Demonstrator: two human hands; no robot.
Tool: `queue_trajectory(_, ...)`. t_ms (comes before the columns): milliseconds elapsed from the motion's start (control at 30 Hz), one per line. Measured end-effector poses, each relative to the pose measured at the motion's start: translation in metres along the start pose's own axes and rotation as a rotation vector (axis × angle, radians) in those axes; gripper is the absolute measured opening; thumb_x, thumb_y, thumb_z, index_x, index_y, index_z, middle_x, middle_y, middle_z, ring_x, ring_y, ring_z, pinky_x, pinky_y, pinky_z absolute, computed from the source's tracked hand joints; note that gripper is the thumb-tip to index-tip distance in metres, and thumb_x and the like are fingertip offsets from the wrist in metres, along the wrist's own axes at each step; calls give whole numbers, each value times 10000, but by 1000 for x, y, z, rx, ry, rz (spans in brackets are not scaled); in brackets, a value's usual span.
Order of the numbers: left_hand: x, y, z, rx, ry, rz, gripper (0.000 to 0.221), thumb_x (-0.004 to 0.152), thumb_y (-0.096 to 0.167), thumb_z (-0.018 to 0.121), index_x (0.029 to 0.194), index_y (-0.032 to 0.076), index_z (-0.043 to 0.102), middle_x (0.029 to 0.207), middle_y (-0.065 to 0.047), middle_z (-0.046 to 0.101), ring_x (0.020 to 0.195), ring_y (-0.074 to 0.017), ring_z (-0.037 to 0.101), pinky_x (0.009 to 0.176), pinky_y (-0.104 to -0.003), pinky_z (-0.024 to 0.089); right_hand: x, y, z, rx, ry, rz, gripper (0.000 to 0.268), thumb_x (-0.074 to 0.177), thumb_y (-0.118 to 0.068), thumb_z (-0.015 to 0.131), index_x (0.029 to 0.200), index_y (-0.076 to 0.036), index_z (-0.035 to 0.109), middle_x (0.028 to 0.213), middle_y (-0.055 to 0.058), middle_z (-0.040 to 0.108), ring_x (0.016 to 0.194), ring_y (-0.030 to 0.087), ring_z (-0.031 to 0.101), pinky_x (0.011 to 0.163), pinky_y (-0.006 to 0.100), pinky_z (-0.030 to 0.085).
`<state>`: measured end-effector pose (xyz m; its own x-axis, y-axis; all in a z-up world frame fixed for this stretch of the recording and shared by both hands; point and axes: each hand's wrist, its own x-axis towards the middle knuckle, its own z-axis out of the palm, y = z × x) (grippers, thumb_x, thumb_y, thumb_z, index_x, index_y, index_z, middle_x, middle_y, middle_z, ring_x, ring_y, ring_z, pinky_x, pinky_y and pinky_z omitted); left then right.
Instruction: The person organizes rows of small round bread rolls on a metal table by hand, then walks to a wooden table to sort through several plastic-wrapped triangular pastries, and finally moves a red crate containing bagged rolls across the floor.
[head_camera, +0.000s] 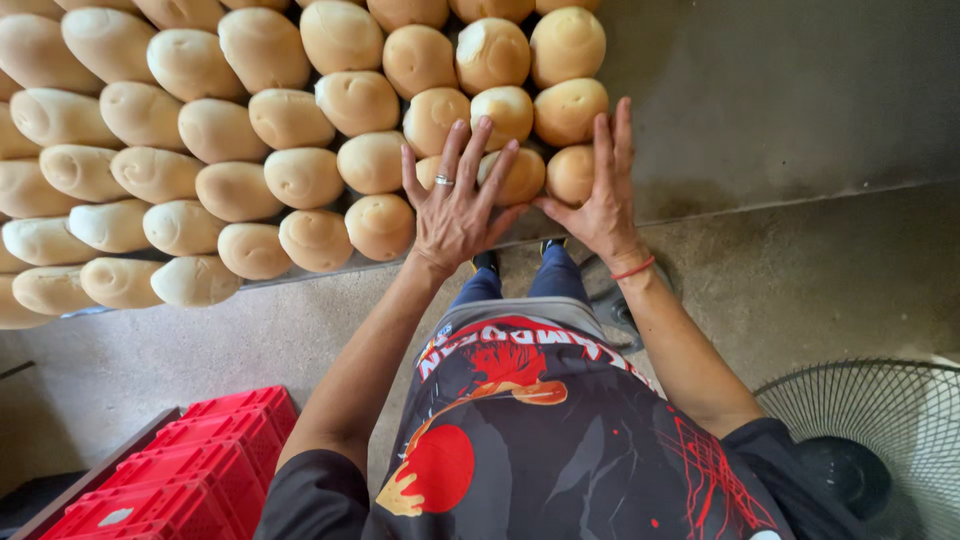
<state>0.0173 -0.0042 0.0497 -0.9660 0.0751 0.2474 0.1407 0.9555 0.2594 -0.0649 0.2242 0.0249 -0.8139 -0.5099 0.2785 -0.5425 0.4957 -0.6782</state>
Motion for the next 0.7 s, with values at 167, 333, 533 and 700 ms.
queue_trajectory(167, 14, -9, -2, -13, 33, 23, 807, 923, 595, 753, 1597, 257, 468, 1698, -93, 294, 1558, -310, 306, 1199, -742, 53, 18, 8, 2, 27, -24, -4, 1320, 683, -242, 1047, 1683, -156, 189, 1725, 271, 99, 1612, 484, 193, 1333, 546, 300)
queue_trajectory(333, 12, -8, -6, -38, 15, 30, 829, 909, 599, 766, 1599, 254, 462, 1700, -99, 291, 1566, -315, 295, 1195, -751, 31, 16, 9, 0, 35, -43, -22, 1319, 678, -253, 1050, 1678, -160, 197, 1723, 266, 97, 1610, 473, 192, 1330, 539, 301)
queue_trajectory(533, -2, -8, -7, -65, 11, 9, 907, 904, 605, 803, 1638, 237, 416, 1719, -113, 269, 1592, -345, 247, 1195, -736, -24, 0, 13, -1, 75, -26, -3, 1374, 683, -261, 1053, 1678, -122, 115, 1721, 262, 82, 1612, 465, 166, 1344, 551, 238)
queue_trajectory(700, -4, -9, -7, -44, 29, 1, 894, 918, 583, 816, 1643, 243, 418, 1722, -104, 265, 1599, -333, 239, 1190, -736, -50, -15, 15, 6, 38, 42, 54, 1203, 838, -183, 984, 1696, -154, 142, 1750, 241, 151, 1597, 424, 227, 1329, 517, 273)
